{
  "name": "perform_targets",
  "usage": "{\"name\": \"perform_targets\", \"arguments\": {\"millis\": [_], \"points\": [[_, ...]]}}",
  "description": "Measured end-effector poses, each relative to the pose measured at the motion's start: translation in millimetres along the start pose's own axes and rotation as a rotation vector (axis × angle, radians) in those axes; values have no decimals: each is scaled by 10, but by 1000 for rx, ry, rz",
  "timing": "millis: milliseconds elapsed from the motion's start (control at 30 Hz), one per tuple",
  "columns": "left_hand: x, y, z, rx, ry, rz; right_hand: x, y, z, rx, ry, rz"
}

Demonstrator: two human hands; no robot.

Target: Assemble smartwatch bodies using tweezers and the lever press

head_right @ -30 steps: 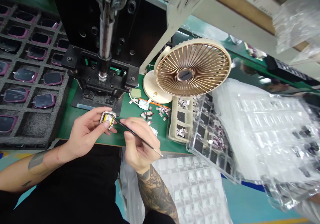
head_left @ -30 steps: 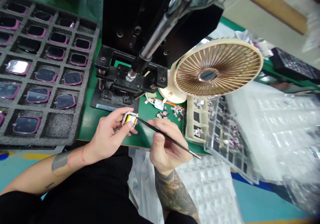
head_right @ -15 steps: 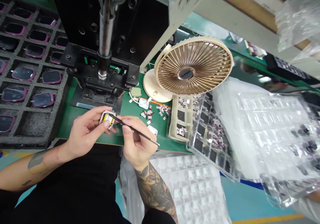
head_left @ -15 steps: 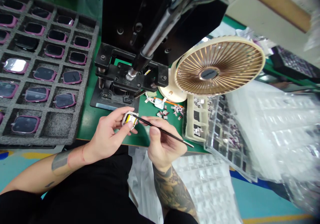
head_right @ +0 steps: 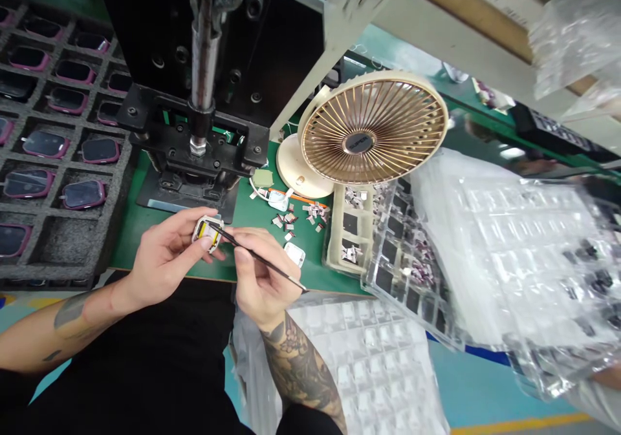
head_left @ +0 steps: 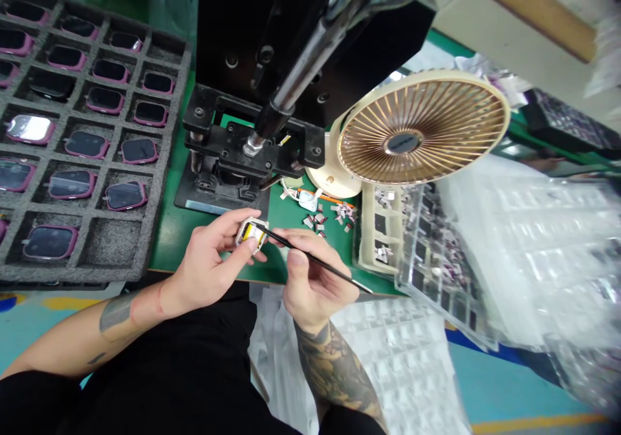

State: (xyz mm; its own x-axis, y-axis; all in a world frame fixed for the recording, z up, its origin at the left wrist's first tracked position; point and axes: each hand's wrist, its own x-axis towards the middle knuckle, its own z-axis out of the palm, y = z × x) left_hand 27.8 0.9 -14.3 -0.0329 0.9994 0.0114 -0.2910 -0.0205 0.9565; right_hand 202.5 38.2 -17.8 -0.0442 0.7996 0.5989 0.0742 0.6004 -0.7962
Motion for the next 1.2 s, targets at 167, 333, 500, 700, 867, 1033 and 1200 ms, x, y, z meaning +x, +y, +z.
{"name": "perform_targets", "arguments": {"millis": [167, 333, 500, 700, 867, 1033, 1200], "points": [[3, 16, 1, -13, 10, -13, 36, 3, 22, 64, 23, 126], [4, 30, 13, 1, 27, -16, 58, 15, -21, 83, 39, 132], [-3, 19, 7, 5, 36, -15, 21, 31, -32, -36, 18, 56], [-21, 3, -16, -7, -10, 16, 78, 51, 21, 222, 18, 401], [9, 2, 9, -35, 44, -8, 36, -52, -74, 286, -122, 277], [50, 34, 45, -80, 109, -19, -7, -14, -102, 150, 142, 98], [43, 54, 27, -94, 91, -27, -16, 140, -64, 156, 120, 271]]}}
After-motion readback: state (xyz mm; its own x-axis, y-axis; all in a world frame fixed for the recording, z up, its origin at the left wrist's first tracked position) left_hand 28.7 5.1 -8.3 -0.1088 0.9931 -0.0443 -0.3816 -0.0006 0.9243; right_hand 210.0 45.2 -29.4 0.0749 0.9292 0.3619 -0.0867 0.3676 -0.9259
